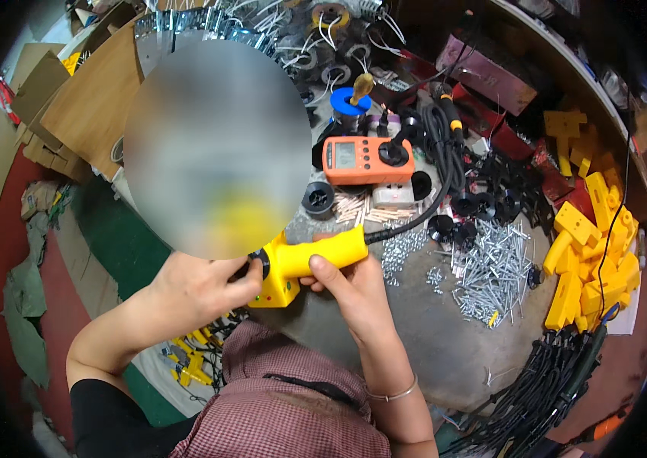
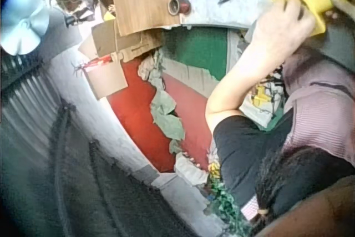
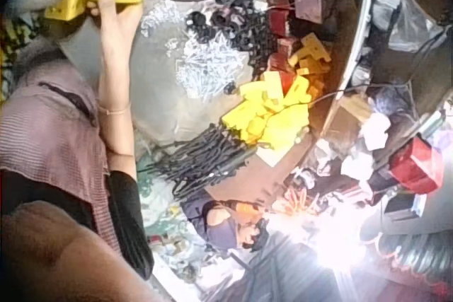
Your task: Assembling the internal components, wiring, and housing of a small handheld power tool, including screw driving and soldering.
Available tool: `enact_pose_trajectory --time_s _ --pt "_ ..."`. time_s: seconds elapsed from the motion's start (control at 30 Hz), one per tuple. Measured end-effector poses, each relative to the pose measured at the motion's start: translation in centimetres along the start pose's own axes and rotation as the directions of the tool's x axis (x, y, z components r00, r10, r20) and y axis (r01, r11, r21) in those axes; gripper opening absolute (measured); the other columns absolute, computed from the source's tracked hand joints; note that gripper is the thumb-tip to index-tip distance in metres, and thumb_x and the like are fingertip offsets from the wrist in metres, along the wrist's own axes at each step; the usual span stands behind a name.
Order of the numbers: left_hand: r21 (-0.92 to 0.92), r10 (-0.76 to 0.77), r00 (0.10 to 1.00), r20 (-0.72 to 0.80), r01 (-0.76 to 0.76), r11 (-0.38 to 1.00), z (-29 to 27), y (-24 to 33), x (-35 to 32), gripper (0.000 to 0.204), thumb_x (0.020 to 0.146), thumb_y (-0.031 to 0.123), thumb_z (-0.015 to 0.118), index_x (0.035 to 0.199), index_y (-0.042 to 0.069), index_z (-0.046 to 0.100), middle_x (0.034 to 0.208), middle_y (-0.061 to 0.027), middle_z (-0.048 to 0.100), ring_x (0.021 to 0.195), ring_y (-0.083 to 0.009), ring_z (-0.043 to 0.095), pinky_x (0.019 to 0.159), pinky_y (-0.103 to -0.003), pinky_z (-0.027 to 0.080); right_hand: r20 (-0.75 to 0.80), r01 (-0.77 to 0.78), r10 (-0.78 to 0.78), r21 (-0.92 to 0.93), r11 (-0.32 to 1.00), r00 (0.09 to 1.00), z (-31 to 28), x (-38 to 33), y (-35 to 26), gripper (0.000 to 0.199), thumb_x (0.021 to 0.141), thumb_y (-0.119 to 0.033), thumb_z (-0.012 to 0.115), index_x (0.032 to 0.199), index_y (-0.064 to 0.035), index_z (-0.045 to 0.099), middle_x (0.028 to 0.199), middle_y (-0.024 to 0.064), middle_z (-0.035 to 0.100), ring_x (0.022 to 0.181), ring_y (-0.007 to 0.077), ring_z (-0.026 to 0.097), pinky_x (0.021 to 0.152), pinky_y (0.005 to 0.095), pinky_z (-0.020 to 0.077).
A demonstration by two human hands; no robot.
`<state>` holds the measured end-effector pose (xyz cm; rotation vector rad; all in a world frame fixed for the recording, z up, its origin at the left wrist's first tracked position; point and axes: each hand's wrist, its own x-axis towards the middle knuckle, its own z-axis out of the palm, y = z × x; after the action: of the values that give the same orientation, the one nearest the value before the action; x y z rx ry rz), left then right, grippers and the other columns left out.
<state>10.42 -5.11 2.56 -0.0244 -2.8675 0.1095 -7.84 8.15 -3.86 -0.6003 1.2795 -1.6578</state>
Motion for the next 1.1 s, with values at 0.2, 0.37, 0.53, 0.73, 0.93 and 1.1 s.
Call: enact_pose_trajectory --time_s 0.2,0.37,0.53,0.73,0.93,1.1 --pt "-0.169 -0.213 0.970 -0.120 0.191 0.967 0.2 2.6 2.1 0.058 0.070 0.027 0.074 0.121 0.006 0.055 0.111 -0.0164 0.057 0.108 -0.0336 0.056 0.094 -0.046 0.045 0.122 -0.111 0.130 -0.150 0.983 0.984 -1.1 -0.8 -2.4 0.036 0.087 -0.007 0.067 0.119 0.0033 0.057 0.105 0.0074 0.066 0.093 0.0119 0.063 0.076 0.0256 0.0512" --pt "-0.164 -0.483 0.869 -0.105 0.464 0.870 4.6 5.3 5.5 0.060 0.082 0.012 0.053 0.140 -0.002 0.042 0.089 -0.0107 0.058 0.079 -0.0251 0.060 0.074 -0.038 0.048 0.284 0.322 -0.156 -0.870 0.373 0.946 -4.1 2.5 -4.7 0.038 0.083 -0.003 0.064 0.120 0.0012 0.059 0.100 0.0126 0.065 0.093 0.0231 0.062 0.083 0.0348 0.0481" --pt "-0.262 -0.577 0.770 -0.273 0.517 0.815 5.7 5.3 7.4 0.053 0.082 0.017 0.054 0.131 -0.003 0.048 0.097 -0.0075 0.057 0.087 -0.0203 0.057 0.068 -0.032 0.047 0.179 0.268 -0.696 -0.963 0.021 0.695 -7.6 11.5 -4.6 0.032 0.092 -0.025 0.064 0.108 0.0023 0.064 0.102 0.0206 0.064 0.095 0.0382 0.061 0.084 0.0423 0.0477" --pt "-0.326 -0.696 0.585 -0.416 0.619 0.714 4.6 6.3 6.6 0.044 0.083 0.020 0.054 0.121 -0.002 0.054 0.090 -0.0057 0.056 0.081 -0.0201 0.054 0.066 -0.031 0.041 0.332 0.050 -0.288 -0.729 -0.683 0.898 -10.9 16.5 -8.6 0.033 0.100 -0.027 0.049 0.108 0.0010 0.065 0.113 0.0199 0.065 0.103 0.0338 0.062 0.086 0.0392 0.0492" --pt "-0.768 -0.686 0.710 0.156 0.524 0.368 -2.5 2.3 -8.1 0.038 0.080 0.008 0.061 0.117 0.004 0.054 0.090 -0.0110 0.063 0.077 -0.0239 0.066 0.065 -0.033 0.050 0.361 0.367 -0.087 -0.857 0.361 0.928 1.1 4.2 -11.3 0.020 0.093 -0.009 0.054 0.105 0.0045 0.064 0.110 0.0103 0.066 0.100 0.0183 0.061 0.092 0.0297 0.0440" --pt "-0.856 -0.792 0.507 0.341 0.515 -0.038 -1.7 0.1 -20.8 0.023 0.075 -0.002 0.060 0.098 0.000 0.061 0.079 -0.0094 0.063 0.078 -0.0173 0.063 0.072 -0.031 0.049 0.650 0.387 0.110 -0.570 0.725 0.752 10.3 0.7 -4.3 0.037 0.089 -0.029 0.064 0.103 0.0051 0.066 0.105 0.0173 0.065 0.098 0.0262 0.062 0.090 0.0378 0.0454"
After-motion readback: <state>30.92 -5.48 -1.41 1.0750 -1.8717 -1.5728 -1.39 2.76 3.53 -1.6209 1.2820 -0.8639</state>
